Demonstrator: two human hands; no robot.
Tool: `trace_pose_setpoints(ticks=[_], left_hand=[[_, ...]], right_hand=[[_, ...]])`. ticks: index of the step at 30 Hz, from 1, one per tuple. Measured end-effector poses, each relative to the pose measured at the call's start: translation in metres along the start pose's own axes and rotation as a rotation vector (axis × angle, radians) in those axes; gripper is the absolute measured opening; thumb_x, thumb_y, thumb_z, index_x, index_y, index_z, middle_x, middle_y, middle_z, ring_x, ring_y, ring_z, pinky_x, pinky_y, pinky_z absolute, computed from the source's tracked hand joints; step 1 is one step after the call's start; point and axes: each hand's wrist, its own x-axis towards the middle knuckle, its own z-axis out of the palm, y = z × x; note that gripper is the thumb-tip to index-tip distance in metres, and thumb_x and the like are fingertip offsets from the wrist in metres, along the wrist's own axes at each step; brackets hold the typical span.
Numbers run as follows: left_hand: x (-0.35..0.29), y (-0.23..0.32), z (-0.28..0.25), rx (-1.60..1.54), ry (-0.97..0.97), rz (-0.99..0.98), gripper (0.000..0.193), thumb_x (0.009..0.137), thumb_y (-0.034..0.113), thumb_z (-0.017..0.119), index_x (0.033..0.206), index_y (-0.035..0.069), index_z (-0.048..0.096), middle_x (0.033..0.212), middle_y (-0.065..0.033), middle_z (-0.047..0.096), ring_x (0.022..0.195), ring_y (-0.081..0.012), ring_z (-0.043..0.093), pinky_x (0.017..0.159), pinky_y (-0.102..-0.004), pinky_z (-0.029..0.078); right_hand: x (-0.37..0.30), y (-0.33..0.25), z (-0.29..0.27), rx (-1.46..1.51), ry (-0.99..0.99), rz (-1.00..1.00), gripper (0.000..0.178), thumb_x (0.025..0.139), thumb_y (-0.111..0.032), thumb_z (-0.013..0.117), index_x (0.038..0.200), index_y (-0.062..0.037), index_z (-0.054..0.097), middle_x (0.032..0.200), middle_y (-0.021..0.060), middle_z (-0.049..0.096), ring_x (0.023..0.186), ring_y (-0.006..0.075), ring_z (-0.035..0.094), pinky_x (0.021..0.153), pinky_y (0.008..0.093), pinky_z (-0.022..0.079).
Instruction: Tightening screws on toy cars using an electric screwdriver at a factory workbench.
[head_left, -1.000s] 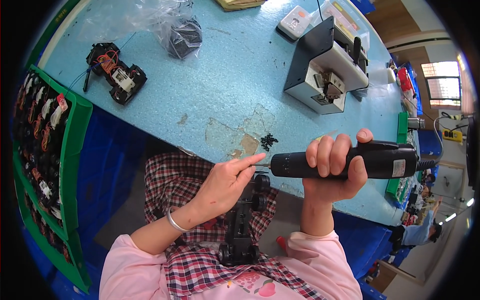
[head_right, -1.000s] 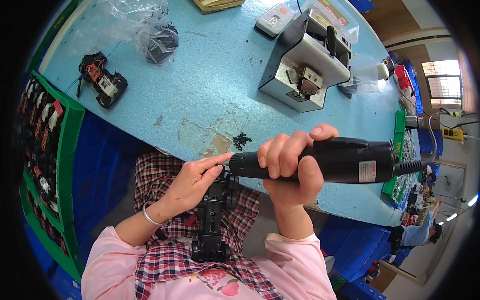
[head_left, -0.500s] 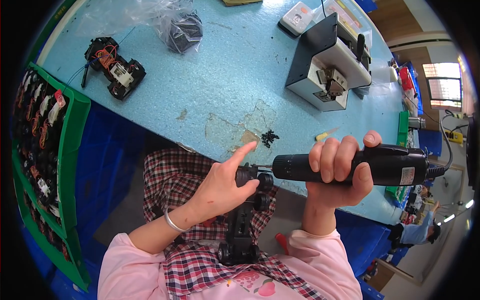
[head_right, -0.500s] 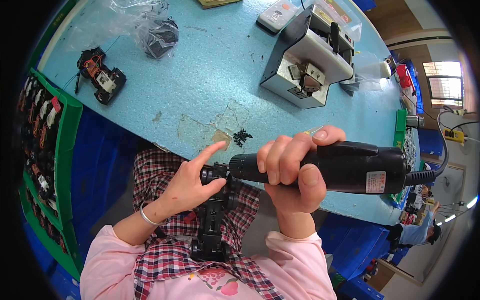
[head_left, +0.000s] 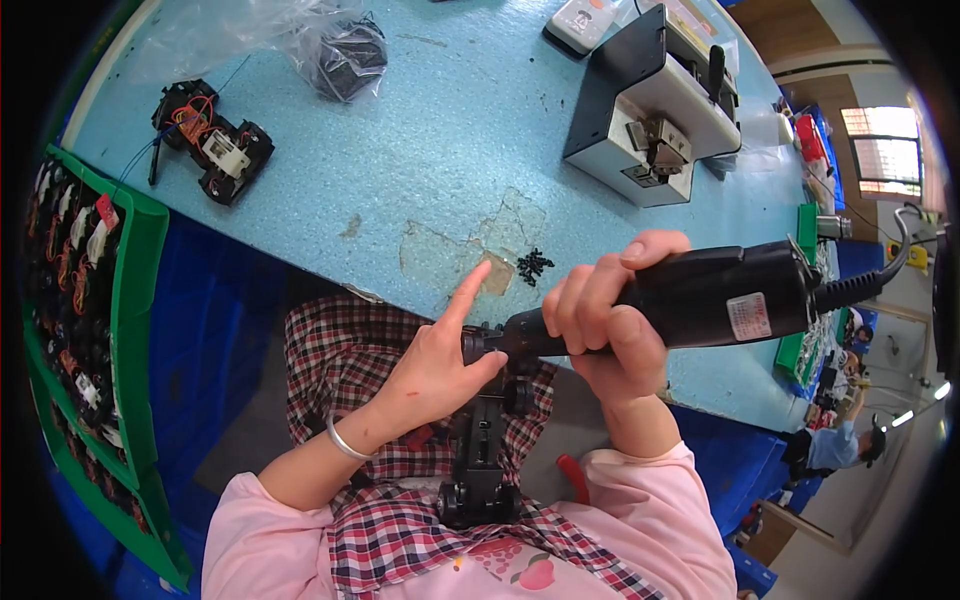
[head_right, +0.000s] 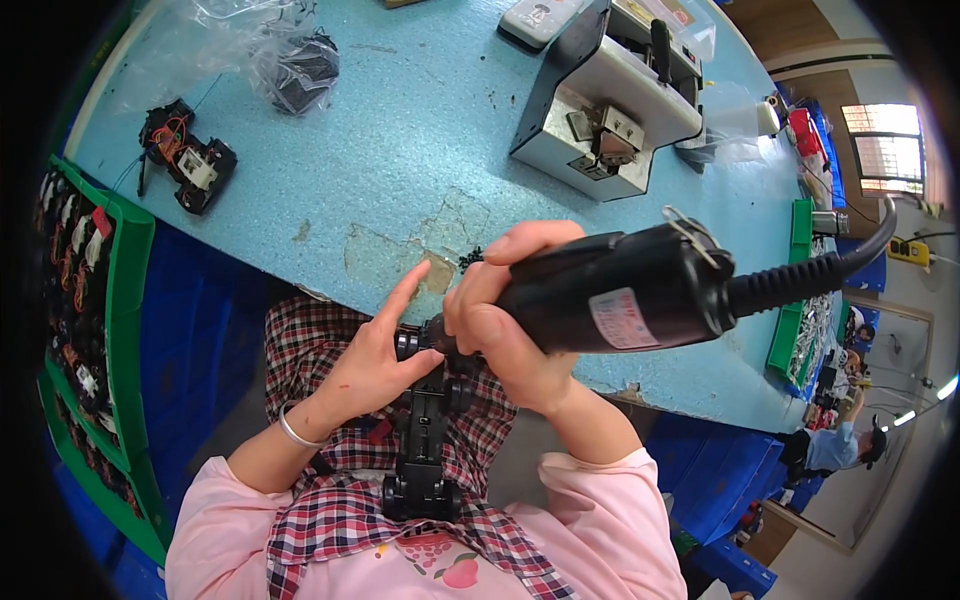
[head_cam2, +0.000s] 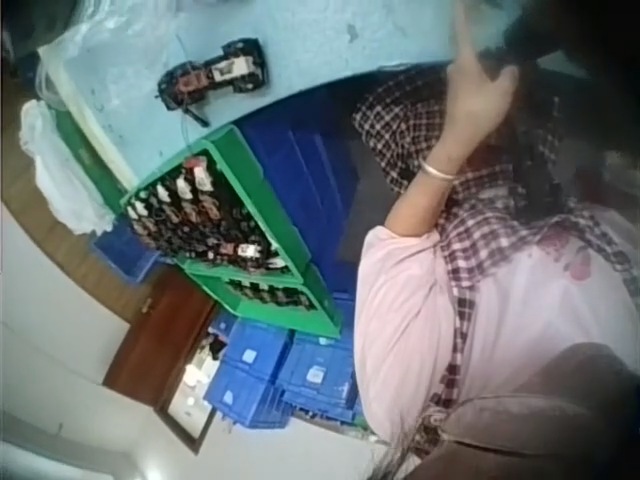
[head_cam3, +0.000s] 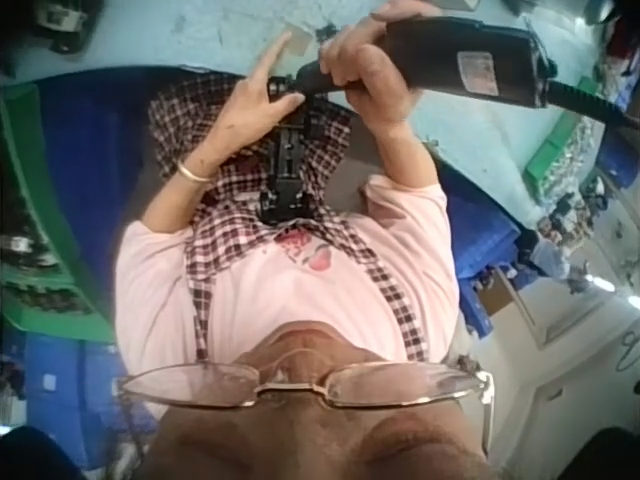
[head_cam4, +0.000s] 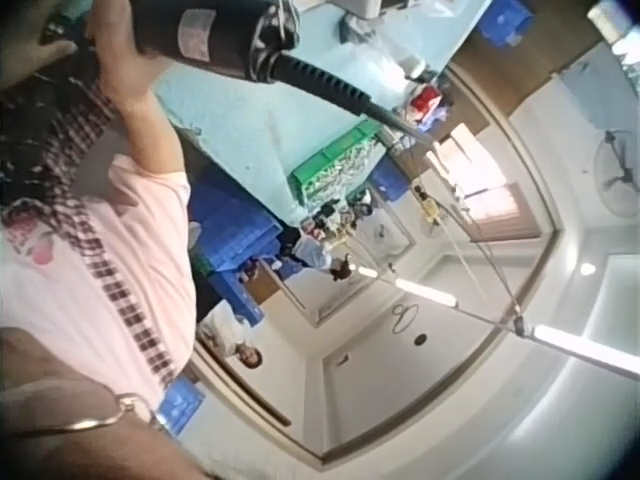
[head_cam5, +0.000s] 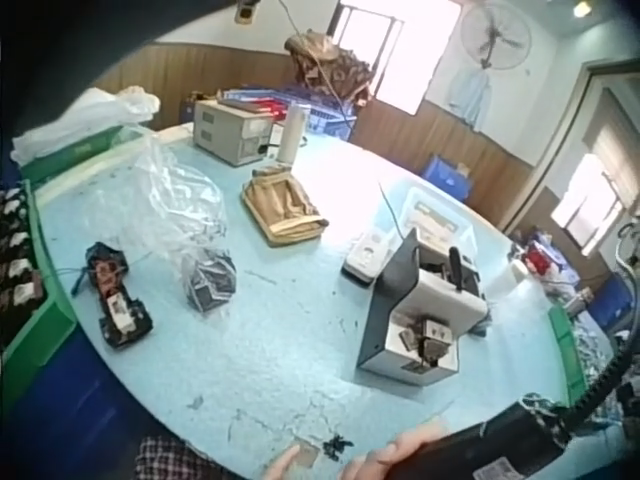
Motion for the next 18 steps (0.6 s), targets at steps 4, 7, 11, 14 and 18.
trace_pose_setpoints(ticks=[4,7,11,14,18], left_hand=[[0.001,0.001,-0.002,0.010,-0.048,-0.054,0.084,0.073,0.011,0.062,0.142,0.013,0.014,0.056,-0.0134,0.053,0.046,-0.0202,0.051,0.055,-0.0338,0.045],[0.002,0.001,-0.003,0.028,-0.056,-0.056,0.084,0.074,0.010,0.063,0.142,0.013,0.014,0.056,-0.0123,0.053,0.046,-0.0183,0.050,0.055,-0.0331,0.044],[0.003,0.000,-0.002,0.013,-0.030,-0.038,0.084,0.073,0.010,0.064,0.142,0.013,0.016,0.073,-0.0175,0.061,0.063,-0.0217,0.059,0.066,-0.0325,0.047],[0.009,-0.022,0.008,-0.190,0.021,0.113,0.083,0.072,0.009,0.065,0.141,0.010,0.019,0.106,-0.0229,0.059,0.093,-0.0266,0.060,0.083,-0.0333,0.044],[0.003,-0.019,0.004,-0.180,0.000,0.091,0.082,0.071,0.009,0.065,0.140,0.007,0.021,0.127,-0.0238,0.046,0.115,-0.0297,0.049,0.094,-0.0347,0.038]], right_hand=[[0.003,0.004,-0.001,-0.057,-0.032,0.002,0.039,0.082,-0.019,0.063,0.107,-0.0116,0.034,0.055,-0.0007,0.040,0.045,0.0116,0.040,0.049,0.0285,0.037],[0.005,0.004,0.001,-0.075,-0.022,0.015,0.040,0.082,-0.019,0.063,0.106,-0.0107,0.033,0.054,-0.0007,0.041,0.044,0.0113,0.040,0.047,0.0279,0.037],[0.009,0.003,0.001,-0.198,-0.142,0.008,0.037,0.082,-0.016,0.063,0.103,-0.0088,0.033,0.054,0.0002,0.044,0.044,0.0105,0.042,0.048,0.0276,0.040],[0.011,0.005,0.001,-0.357,-0.274,-0.004,0.036,0.082,-0.013,0.062,0.101,-0.0073,0.032,0.055,0.0015,0.046,0.045,0.0103,0.044,0.050,0.0276,0.043],[0.009,0.008,0.009,-0.356,-0.276,-0.045,0.036,0.079,-0.009,0.063,0.099,-0.0055,0.034,0.058,0.0035,0.048,0.048,0.0112,0.047,0.048,0.0261,0.043]])
